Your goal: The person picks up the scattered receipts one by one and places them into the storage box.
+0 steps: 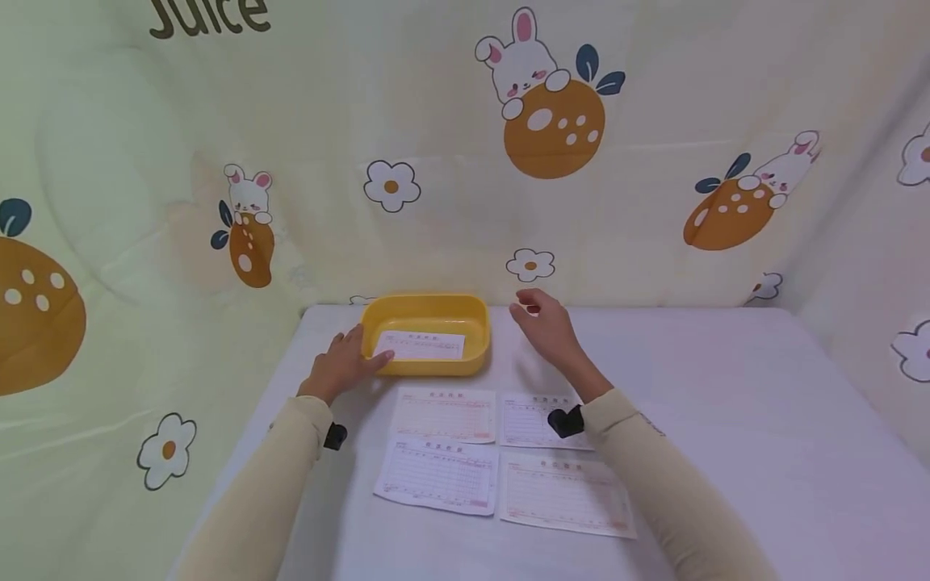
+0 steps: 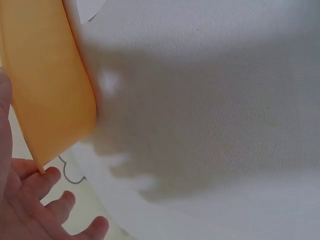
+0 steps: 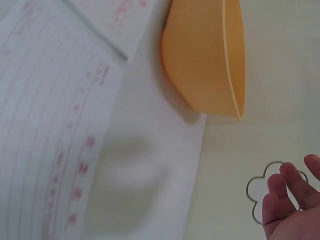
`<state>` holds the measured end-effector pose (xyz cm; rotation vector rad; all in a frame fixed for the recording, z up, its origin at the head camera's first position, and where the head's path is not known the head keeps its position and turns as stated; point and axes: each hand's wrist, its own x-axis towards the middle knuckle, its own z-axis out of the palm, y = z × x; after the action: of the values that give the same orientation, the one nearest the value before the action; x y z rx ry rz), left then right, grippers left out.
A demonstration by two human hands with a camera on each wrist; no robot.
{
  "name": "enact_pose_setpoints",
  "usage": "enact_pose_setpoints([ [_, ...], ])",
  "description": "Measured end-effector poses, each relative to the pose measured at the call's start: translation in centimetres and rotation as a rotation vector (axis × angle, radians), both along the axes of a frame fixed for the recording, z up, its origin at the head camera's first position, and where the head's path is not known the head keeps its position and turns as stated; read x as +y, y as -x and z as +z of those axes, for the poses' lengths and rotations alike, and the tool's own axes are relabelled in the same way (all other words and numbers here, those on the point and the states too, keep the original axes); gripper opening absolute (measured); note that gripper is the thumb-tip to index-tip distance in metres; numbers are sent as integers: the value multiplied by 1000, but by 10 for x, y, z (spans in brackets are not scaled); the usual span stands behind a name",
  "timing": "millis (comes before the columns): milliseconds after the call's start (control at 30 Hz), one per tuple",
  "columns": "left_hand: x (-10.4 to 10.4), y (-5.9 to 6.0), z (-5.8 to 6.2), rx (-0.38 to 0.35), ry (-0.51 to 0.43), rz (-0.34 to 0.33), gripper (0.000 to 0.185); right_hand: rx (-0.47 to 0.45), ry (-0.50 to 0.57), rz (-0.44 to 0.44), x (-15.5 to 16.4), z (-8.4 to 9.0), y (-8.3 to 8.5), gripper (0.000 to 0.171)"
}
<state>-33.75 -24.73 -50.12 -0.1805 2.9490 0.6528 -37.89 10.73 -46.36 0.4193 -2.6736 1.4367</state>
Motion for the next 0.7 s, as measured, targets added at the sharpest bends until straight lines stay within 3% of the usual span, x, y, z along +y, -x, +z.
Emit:
enact_pose_setpoints([
  [400,-6,-6,5,-16,17,-19,101,-49,-26,-54,81,-10,-40,52],
  [700,0,-3,4,-36,-8,-35,103,-82,-94,-77,121,-23,-61,50],
])
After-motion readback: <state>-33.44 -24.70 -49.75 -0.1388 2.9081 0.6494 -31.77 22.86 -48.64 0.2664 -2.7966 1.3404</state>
